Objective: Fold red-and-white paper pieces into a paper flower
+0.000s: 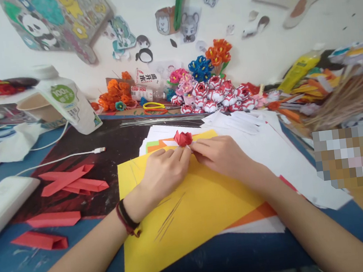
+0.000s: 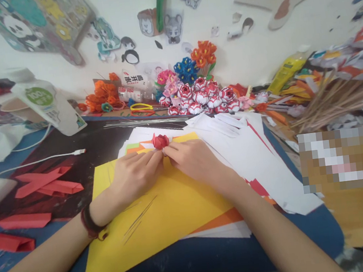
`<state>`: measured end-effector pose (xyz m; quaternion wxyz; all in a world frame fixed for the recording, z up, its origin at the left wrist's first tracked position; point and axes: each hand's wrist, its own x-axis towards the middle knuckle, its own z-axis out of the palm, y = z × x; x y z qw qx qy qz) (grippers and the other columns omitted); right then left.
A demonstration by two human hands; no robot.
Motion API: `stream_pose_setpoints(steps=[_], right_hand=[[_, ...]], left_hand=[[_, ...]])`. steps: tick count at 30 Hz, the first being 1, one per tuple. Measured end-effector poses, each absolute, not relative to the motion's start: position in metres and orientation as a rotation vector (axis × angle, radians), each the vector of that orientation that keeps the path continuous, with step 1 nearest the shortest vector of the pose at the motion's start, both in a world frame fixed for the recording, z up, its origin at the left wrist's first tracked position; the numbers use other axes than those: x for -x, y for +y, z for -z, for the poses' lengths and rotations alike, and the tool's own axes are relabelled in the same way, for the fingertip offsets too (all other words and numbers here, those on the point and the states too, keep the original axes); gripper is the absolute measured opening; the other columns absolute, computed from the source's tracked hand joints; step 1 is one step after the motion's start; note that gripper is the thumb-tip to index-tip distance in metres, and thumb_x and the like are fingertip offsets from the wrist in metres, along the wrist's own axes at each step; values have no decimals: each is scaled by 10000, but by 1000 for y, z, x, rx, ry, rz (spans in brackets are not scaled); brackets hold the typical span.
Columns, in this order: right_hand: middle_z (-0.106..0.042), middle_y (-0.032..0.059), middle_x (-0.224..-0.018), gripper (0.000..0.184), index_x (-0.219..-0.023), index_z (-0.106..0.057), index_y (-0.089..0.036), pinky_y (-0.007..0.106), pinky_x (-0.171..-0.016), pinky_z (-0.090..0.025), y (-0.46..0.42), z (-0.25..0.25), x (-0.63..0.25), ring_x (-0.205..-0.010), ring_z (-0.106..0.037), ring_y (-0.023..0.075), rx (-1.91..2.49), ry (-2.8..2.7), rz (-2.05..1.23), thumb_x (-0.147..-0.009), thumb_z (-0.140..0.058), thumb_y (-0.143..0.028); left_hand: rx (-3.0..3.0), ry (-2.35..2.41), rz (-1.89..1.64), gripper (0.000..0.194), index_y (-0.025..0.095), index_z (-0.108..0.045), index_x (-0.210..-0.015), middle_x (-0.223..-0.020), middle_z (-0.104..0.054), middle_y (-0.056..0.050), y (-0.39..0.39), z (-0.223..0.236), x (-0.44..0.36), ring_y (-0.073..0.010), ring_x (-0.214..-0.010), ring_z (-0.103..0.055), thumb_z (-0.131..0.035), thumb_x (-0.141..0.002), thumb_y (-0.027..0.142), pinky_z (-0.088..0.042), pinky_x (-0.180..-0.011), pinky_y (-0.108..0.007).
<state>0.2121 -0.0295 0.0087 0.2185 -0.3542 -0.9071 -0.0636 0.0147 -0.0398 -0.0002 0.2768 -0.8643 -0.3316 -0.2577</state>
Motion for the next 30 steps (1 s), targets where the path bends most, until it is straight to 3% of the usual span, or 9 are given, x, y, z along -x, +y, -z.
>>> stream_pose_setpoints(steps=[7,16,30], right_hand=[[-690,23,-873,157,-909,-616,-163,277,-600,-320,-30,-12,-215,-713,-592,130,1001,-2545,71,-918,-474,-96],[-698,16,-827,176,-942,-659,-166,301,-622,-343,-30,-15,-212,-703,-599,144,960,-2428,492,-930,-485,-142],[-639,21,-727,179,-841,-631,-140,283,-581,-340,-30,-9,-210,-635,-561,140,868,-2416,410,-915,-475,-91]], left_hand=[[2284,-910,684,148,192,-524,-791,-685,-557,24,-41,0,-15,-132,-602,-499,-501,-924,132,-350,-551,-297],[2303,-887,624,161,142,-570,-853,-766,-543,-35,-38,-5,-15,-188,-722,-490,-450,-954,108,-369,-618,-322],[2333,-897,597,162,147,-566,-853,-770,-524,-34,-40,-6,-14,-195,-728,-458,-447,-956,108,-366,-633,-326]])
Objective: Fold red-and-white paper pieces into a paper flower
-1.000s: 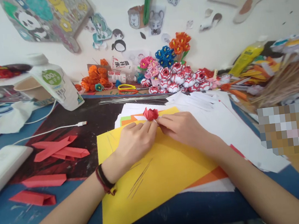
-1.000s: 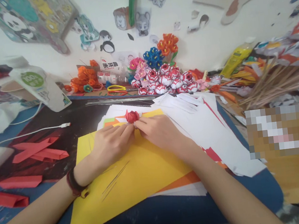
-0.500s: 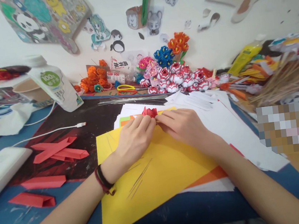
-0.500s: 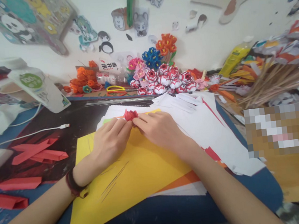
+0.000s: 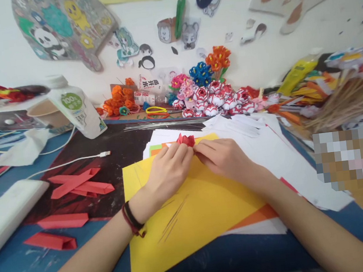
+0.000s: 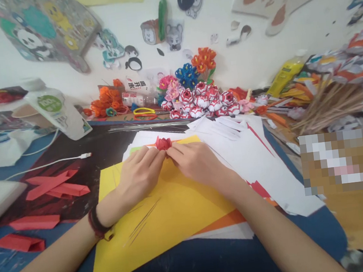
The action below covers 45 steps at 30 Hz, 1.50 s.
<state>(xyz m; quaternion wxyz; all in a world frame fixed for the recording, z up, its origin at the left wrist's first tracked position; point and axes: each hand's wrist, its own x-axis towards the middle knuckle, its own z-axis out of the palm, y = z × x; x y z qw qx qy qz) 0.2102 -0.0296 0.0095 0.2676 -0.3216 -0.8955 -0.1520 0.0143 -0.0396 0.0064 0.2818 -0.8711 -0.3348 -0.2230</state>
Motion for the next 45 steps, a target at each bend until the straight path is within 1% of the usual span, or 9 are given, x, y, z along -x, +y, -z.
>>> stream_pose_setpoints(steps=[4,15,22,26,30,33,36,41,45], right_hand=[[-645,30,-746,178,-832,-629,-135,283,-586,-355,-31,-10,-211,-646,-569,145,856,-2417,383,-910,-476,-86],[-603,11,-672,225,-763,-601,-147,288,-556,-333,-32,-8,-209,-592,-544,134,882,-2396,476,-942,-466,-129],[-610,28,-680,182,-814,-634,-124,284,-561,-340,-31,-5,-212,-580,-523,146,811,-2417,456,-858,-479,-39],[-626,35,-684,207,-816,-640,-122,281,-565,-337,-30,-2,-214,-582,-523,144,783,-2401,374,-811,-469,-6],[-647,16,-682,232,-776,-633,-150,264,-557,-331,-27,2,-217,-578,-535,128,823,-2376,138,-777,-463,8],[-648,-8,-655,227,-720,-634,-173,244,-561,-348,-25,3,-218,-560,-531,111,891,-2313,-65,-777,-486,-12],[-694,-19,-712,238,-749,-668,-190,232,-604,-389,-25,2,-217,-612,-584,111,971,-2223,-183,-758,-509,-12],[-723,-8,-739,236,-775,-692,-190,239,-616,-405,-26,2,-215,-647,-632,129,1036,-2202,-167,-765,-515,-35],[-723,-2,-729,209,-763,-690,-190,244,-611,-398,-28,3,-213,-642,-637,134,1053,-2211,-73,-793,-526,-63]], left_hand=[[2344,-881,611,148,151,-558,-865,-784,-519,-35,-39,-4,-14,-196,-737,-452,-445,-951,108,-352,-637,-332],[2286,-920,668,125,152,-573,-899,-802,-523,-39,-40,1,-15,-192,-744,-453,-462,-954,146,-352,-644,-342],[2341,-772,629,145,119,-578,-899,-792,-520,-42,-37,-2,-12,-189,-753,-464,-449,-964,131,-363,-656,-327],[2416,-726,598,164,118,-574,-898,-798,-530,-46,-35,-5,-12,-188,-748,-460,-428,-973,125,-363,-648,-325],[2502,-734,545,186,129,-571,-869,-827,-543,-55,-34,-7,-12,-196,-781,-464,-421,-979,127,-371,-671,-331],[2590,-760,549,172,135,-580,-924,-888,-566,-58,-33,-6,-12,-199,-845,-477,-424,-993,154,-384,-723,-330],[2601,-847,697,148,161,-587,-998,-925,-590,-44,-34,-4,-13,-193,-878,-474,-440,-999,179,-375,-758,-330],[2537,-970,887,158,194,-611,-935,-887,-613,-28,-36,1,-17,-188,-849,-466,-489,-996,273,-338,-724,-335],[2543,-993,876,135,195,-614,-929,-897,-620,-30,-36,2,-18,-189,-849,-460,-501,-988,239,-330,-734,-340]])
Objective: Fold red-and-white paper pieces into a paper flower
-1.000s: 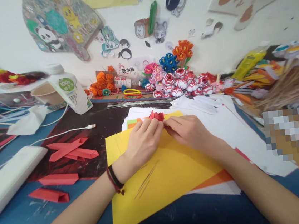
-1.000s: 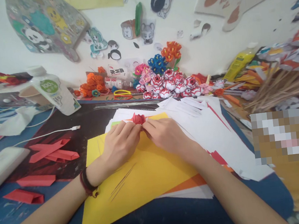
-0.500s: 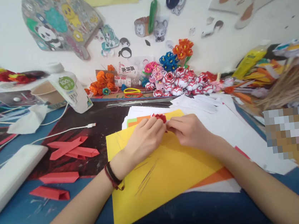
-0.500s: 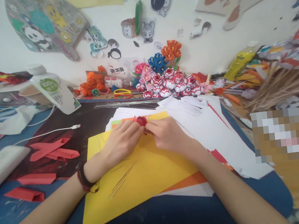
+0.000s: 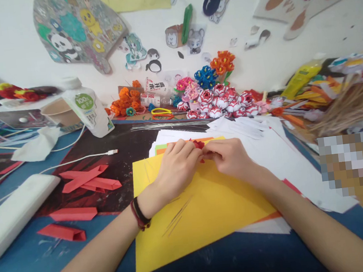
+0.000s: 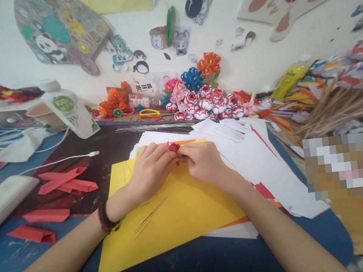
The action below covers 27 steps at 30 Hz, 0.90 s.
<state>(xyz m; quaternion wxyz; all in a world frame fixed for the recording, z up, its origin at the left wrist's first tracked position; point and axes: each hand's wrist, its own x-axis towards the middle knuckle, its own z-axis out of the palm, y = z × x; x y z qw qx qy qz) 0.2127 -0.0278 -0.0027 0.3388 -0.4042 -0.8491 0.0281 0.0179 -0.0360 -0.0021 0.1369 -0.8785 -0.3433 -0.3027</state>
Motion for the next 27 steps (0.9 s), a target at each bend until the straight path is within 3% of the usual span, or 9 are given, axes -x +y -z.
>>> stream_pose_setpoints(steps=[9,18,27], right_hand=[[-730,-3,-757,207,-805,-681,-188,250,-616,-385,-31,2,-210,-661,-649,139,1045,-2197,54,-792,-528,-48],[-686,-12,-664,105,-822,-695,-183,257,-577,-340,-31,0,-209,-585,-601,128,1053,-2267,174,-849,-594,-171],[-740,-5,-759,153,-850,-713,-200,248,-589,-383,-28,2,-210,-559,-570,117,1059,-2164,138,-828,-585,-119]], left_hand=[[2603,-1149,957,143,189,-581,-873,-872,-609,-25,-37,-1,-19,-184,-847,-455,-491,-978,227,-340,-734,-341],[2717,-1343,1140,95,184,-573,-856,-873,-598,-4,-32,-3,-18,-166,-854,-468,-537,-943,200,-363,-776,-328],[2602,-1256,888,85,197,-595,-959,-930,-622,-24,-32,-7,-14,-197,-878,-482,-544,-955,265,-337,-739,-345]])
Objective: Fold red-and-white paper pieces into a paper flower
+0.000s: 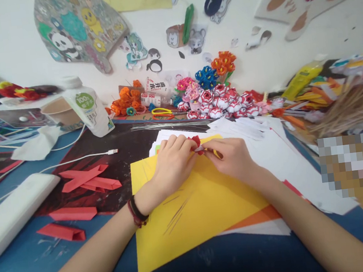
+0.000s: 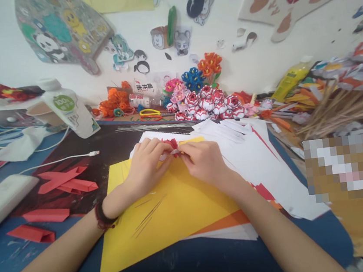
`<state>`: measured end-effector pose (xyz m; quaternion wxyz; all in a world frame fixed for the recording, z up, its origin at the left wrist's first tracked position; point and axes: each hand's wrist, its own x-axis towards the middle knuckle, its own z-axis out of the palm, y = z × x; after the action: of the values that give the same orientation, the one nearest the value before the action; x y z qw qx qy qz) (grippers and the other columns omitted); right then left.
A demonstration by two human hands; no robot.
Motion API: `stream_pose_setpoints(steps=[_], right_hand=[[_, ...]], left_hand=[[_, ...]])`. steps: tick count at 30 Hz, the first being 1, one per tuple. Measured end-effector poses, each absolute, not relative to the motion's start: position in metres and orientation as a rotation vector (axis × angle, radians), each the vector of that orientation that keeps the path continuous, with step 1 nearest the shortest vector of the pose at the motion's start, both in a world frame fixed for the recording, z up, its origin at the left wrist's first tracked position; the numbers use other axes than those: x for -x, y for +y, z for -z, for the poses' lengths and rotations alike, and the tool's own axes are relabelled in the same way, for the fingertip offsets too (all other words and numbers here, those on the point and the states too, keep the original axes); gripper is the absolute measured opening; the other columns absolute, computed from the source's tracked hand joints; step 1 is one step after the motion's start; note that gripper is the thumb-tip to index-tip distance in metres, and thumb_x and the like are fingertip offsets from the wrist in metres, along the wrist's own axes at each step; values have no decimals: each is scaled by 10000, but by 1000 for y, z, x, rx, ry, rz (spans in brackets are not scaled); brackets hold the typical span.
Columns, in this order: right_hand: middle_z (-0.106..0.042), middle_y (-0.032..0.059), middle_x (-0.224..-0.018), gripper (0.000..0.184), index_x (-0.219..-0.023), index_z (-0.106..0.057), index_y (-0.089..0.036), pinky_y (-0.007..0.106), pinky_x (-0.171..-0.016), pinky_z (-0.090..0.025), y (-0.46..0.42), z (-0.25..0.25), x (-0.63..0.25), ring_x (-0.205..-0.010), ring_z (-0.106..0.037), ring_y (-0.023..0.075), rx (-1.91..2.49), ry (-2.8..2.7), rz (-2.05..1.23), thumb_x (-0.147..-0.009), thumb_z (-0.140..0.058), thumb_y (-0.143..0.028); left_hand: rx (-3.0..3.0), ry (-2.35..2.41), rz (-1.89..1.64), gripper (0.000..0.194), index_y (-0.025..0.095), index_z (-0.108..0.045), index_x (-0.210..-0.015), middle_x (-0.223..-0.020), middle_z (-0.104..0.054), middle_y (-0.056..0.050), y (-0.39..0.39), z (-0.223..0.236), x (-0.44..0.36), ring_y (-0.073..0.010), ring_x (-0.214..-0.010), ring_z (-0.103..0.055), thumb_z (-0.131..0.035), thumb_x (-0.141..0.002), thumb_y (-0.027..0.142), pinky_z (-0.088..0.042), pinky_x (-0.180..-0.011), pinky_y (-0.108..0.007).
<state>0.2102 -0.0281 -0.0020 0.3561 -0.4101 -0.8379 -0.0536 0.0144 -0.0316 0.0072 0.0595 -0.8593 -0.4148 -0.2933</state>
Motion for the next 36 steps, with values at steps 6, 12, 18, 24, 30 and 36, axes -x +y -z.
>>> stream_pose_setpoints(steps=[6,12,18,24,30,36], right_hand=[[-721,-1,-735,166,-831,-709,-195,236,-577,-389,-28,1,-212,-547,-545,105,1037,-2173,30,-827,-568,-107],[-718,4,-738,185,-811,-713,-188,243,-613,-432,-26,-1,-216,-632,-611,125,935,-2172,-97,-832,-559,-86],[-734,2,-761,230,-821,-720,-202,255,-644,-460,-25,-4,-217,-679,-646,142,862,-2188,-150,-818,-544,-54],[-733,-9,-738,224,-758,-719,-198,244,-636,-453,-24,-10,-218,-663,-638,126,857,-2196,-245,-825,-558,-59],[-732,-4,-745,160,-773,-720,-182,223,-585,-434,-26,-10,-216,-605,-598,101,899,-2102,-325,-816,-603,-82],[-635,-20,-618,104,-740,-679,-171,227,-531,-379,-28,-7,-211,-515,-480,84,984,-2036,-217,-813,-612,-137]], left_hand=[[2461,-1177,844,103,203,-599,-917,-886,-617,-23,-31,0,-14,-201,-863,-481,-522,-967,251,-320,-727,-356],[2496,-1112,925,95,208,-610,-942,-893,-620,-19,-31,0,-14,-190,-856,-478,-525,-971,238,-320,-719,-347],[2579,-1105,989,130,210,-617,-957,-889,-620,-23,-30,1,-14,-182,-853,-474,-498,-987,251,-332,-735,-343],[2636,-1047,991,119,204,-619,-968,-913,-634,-26,-32,-1,-14,-178,-846,-476,-503,-982,223,-344,-746,-344],[2558,-1095,993,117,209,-622,-995,-932,-634,-23,-34,-2,-16,-181,-865,-487,-509,-981,237,-336,-733,-340],[2480,-1069,1074,169,206,-621,-941,-888,-650,-21,-36,-7,-13,-170,-833,-519,-544,-967,353,-340,-721,-328]])
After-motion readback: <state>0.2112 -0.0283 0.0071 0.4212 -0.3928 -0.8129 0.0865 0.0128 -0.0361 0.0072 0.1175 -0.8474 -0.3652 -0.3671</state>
